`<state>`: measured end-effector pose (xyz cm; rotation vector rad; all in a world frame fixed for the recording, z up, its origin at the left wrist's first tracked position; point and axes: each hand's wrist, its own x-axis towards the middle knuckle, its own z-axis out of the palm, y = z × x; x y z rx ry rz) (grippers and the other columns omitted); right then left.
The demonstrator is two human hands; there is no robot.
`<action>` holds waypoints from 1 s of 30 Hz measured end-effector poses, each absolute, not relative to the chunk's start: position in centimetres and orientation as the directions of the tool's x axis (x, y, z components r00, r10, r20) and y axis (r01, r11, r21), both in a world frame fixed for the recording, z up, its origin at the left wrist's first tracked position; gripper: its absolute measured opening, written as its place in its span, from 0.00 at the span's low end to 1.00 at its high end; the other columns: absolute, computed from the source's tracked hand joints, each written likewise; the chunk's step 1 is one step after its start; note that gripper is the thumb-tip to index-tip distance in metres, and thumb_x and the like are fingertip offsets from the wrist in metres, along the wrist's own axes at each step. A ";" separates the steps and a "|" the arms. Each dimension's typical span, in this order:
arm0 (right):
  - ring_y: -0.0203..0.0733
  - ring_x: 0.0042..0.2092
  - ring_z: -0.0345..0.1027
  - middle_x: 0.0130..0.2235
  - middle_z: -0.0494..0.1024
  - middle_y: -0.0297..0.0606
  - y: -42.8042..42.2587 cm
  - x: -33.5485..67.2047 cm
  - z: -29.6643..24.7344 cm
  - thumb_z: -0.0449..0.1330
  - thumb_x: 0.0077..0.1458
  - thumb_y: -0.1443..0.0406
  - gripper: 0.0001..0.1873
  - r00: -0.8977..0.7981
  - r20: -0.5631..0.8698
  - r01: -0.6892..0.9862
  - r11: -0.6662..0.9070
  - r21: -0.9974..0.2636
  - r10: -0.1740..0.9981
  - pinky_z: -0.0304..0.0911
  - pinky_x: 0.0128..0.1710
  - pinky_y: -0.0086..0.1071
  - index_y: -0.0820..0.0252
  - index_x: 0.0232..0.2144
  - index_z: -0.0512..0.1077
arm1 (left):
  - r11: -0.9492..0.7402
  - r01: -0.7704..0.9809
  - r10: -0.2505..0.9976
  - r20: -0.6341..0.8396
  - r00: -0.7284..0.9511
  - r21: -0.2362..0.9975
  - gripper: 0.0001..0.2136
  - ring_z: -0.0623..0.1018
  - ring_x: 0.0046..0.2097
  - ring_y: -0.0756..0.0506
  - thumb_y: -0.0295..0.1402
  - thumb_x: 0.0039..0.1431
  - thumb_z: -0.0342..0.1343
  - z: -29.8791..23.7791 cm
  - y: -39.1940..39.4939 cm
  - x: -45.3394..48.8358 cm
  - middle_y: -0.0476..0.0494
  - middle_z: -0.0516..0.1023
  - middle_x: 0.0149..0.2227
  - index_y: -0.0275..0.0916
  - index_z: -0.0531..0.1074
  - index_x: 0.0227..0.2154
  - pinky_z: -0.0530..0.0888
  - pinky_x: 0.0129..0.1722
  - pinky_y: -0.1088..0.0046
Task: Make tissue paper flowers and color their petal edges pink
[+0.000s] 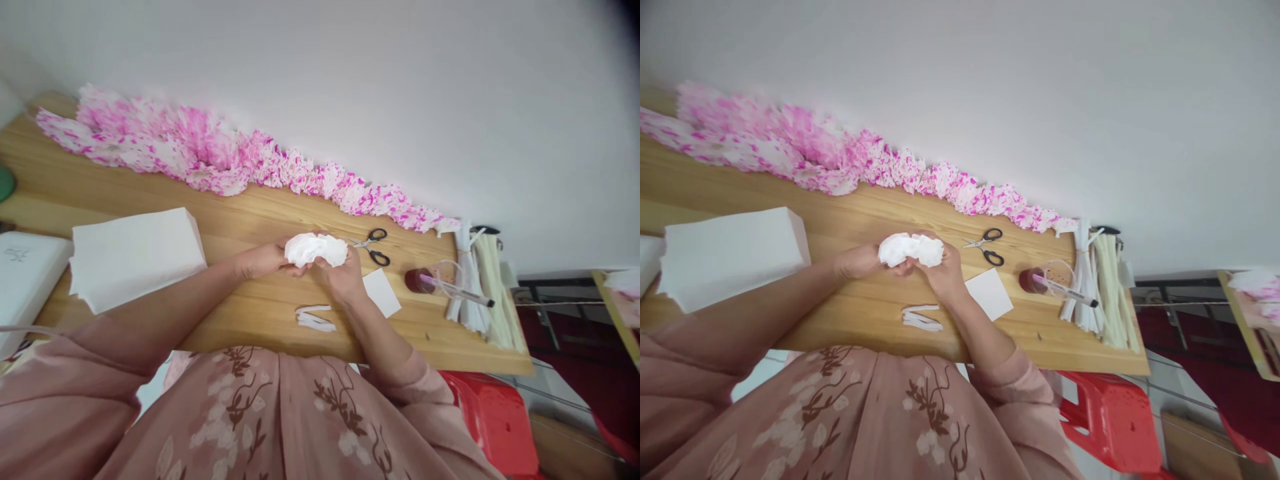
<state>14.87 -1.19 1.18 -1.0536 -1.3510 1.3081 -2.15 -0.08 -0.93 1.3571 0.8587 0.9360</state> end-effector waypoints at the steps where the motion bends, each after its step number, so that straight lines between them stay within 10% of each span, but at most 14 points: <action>1: 0.43 0.35 0.75 0.30 0.80 0.35 -1.1 14.8 1.0 0.73 0.41 0.49 0.20 -0.134 0.016 -0.036 0.011 -0.999 0.991 0.72 0.41 0.37 0.56 0.25 0.74 | -0.003 -0.063 0.894 0.030 0.447 0.998 0.19 0.69 0.22 0.48 0.51 0.50 0.63 -0.8 0.0 -2.0 0.46 0.71 0.18 0.37 0.75 0.22 0.71 0.26 0.70; 18: 0.42 0.41 0.75 0.32 0.82 0.35 -0.3 15.0 1.4 0.70 0.50 0.53 0.15 -0.332 -0.029 -0.033 -0.042 -0.999 0.943 0.68 0.50 0.37 0.57 0.32 0.76 | 0.067 -0.251 0.927 0.033 0.373 0.966 0.23 0.69 0.29 0.50 0.55 0.56 0.60 -0.8 0.4 -1.8 0.50 0.70 0.23 0.37 0.70 0.22 0.66 0.35 0.74; 30: 0.44 0.40 0.76 0.35 0.83 0.32 -0.3 15.6 0.4 0.64 0.46 0.65 0.02 -0.188 0.243 0.224 0.282 -0.933 0.952 0.71 0.47 0.39 0.56 0.24 0.78 | 0.029 -0.169 0.902 0.047 0.429 0.985 0.21 0.67 0.26 0.52 0.48 0.55 0.59 -1.9 0.6 -1.4 0.51 0.67 0.19 0.37 0.65 0.17 0.64 0.31 0.75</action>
